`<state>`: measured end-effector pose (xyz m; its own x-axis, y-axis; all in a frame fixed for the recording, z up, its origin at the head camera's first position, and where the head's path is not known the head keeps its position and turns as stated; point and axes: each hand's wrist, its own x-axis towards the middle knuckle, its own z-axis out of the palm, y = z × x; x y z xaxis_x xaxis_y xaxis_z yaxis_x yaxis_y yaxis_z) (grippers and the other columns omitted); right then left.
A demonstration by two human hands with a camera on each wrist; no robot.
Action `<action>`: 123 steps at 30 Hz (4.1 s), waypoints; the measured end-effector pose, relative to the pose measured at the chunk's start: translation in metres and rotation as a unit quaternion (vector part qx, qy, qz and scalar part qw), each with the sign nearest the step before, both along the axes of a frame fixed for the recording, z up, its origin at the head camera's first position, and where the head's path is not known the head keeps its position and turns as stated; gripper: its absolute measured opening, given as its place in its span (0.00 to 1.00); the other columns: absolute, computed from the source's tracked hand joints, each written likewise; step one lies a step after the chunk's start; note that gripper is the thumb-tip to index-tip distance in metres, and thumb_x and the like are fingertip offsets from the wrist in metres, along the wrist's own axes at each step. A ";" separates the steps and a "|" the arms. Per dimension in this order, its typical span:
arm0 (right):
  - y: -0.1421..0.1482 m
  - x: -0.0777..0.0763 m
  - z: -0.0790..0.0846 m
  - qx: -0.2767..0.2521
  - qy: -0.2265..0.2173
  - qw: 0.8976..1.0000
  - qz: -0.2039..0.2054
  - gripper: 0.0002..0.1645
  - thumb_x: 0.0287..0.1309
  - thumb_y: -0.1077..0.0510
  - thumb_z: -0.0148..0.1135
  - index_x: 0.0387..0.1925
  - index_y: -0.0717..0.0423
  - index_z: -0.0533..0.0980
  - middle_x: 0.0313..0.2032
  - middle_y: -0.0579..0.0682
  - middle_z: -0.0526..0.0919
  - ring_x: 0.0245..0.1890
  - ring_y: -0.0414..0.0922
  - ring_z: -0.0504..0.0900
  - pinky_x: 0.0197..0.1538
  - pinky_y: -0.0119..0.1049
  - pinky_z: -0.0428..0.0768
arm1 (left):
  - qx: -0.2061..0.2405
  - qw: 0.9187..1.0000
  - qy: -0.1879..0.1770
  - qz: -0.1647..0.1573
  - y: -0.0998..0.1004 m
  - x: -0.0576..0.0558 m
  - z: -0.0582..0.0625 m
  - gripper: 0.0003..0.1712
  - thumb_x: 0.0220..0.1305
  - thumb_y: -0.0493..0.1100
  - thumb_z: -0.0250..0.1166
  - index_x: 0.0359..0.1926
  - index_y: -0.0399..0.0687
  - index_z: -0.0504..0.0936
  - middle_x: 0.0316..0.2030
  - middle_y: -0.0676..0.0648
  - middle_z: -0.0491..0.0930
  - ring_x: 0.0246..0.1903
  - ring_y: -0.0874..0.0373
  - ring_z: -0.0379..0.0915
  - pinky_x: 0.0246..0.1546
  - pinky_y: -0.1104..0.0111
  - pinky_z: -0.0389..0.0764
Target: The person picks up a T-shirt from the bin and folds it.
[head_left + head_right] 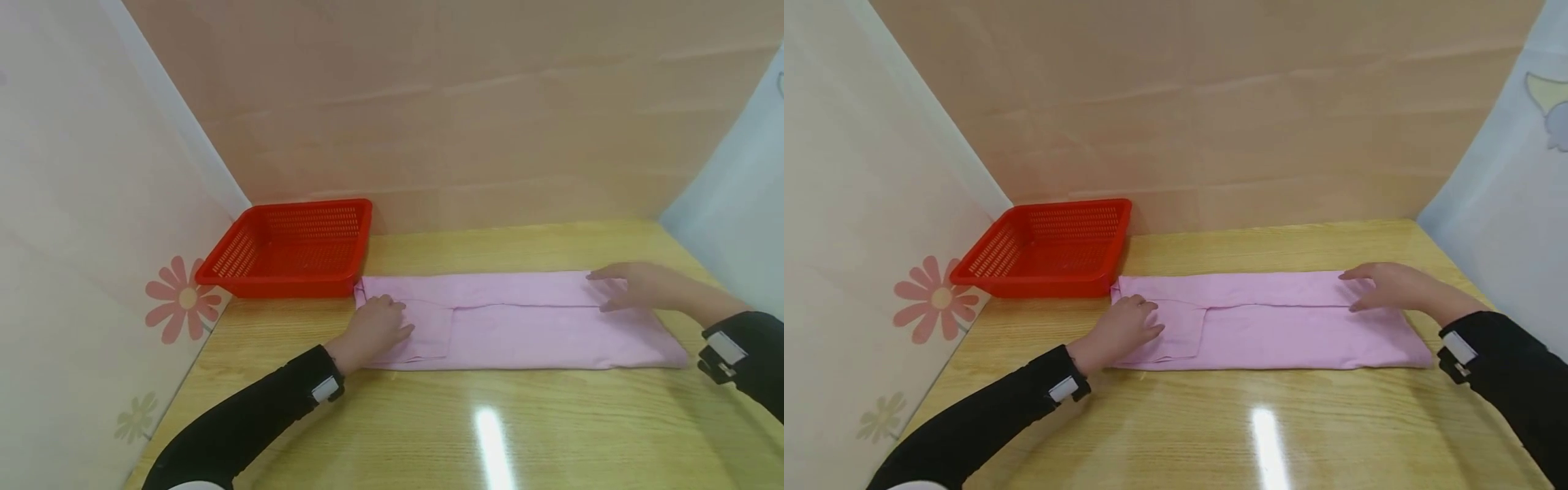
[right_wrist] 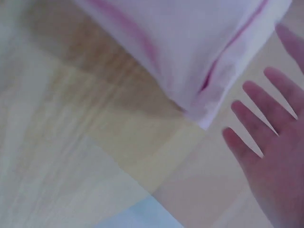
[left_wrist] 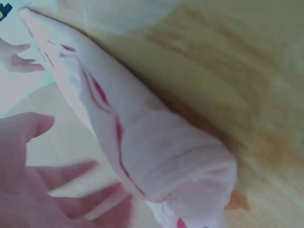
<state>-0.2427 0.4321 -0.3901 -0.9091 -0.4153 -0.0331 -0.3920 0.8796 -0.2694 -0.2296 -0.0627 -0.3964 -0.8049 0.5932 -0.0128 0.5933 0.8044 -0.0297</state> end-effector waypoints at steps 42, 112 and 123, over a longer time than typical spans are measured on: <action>-0.095 0.033 -0.010 0.059 -0.031 0.998 -0.008 0.56 0.49 0.28 0.65 0.66 0.64 0.66 0.65 0.76 0.59 0.59 0.78 0.60 0.54 0.72 0.63 | -0.015 0.986 -0.063 0.156 0.043 -0.091 -0.033 0.49 0.60 0.75 0.50 0.66 0.42 0.68 0.59 0.36 0.70 0.55 0.39 0.67 0.56 0.47 0.67; -0.219 0.032 -0.012 0.053 -0.009 0.998 0.023 0.51 0.51 0.34 0.66 0.63 0.69 0.68 0.62 0.71 0.66 0.62 0.68 0.66 0.61 0.63 0.65 | 0.022 0.976 -0.214 -0.034 0.055 -0.053 -0.003 0.66 0.48 0.84 0.54 0.77 0.53 0.45 0.75 0.45 0.49 0.72 0.41 0.44 0.68 0.46 0.49; -0.191 -0.020 0.008 -0.031 0.082 0.994 0.062 0.51 0.36 0.47 0.81 0.61 0.62 0.69 0.65 0.65 0.64 0.64 0.64 0.63 0.62 0.66 0.58 | -0.005 0.981 -0.192 -0.012 0.056 -0.045 -0.007 0.65 0.48 0.79 0.61 0.78 0.59 0.42 0.76 0.43 0.42 0.73 0.40 0.38 0.69 0.46 0.46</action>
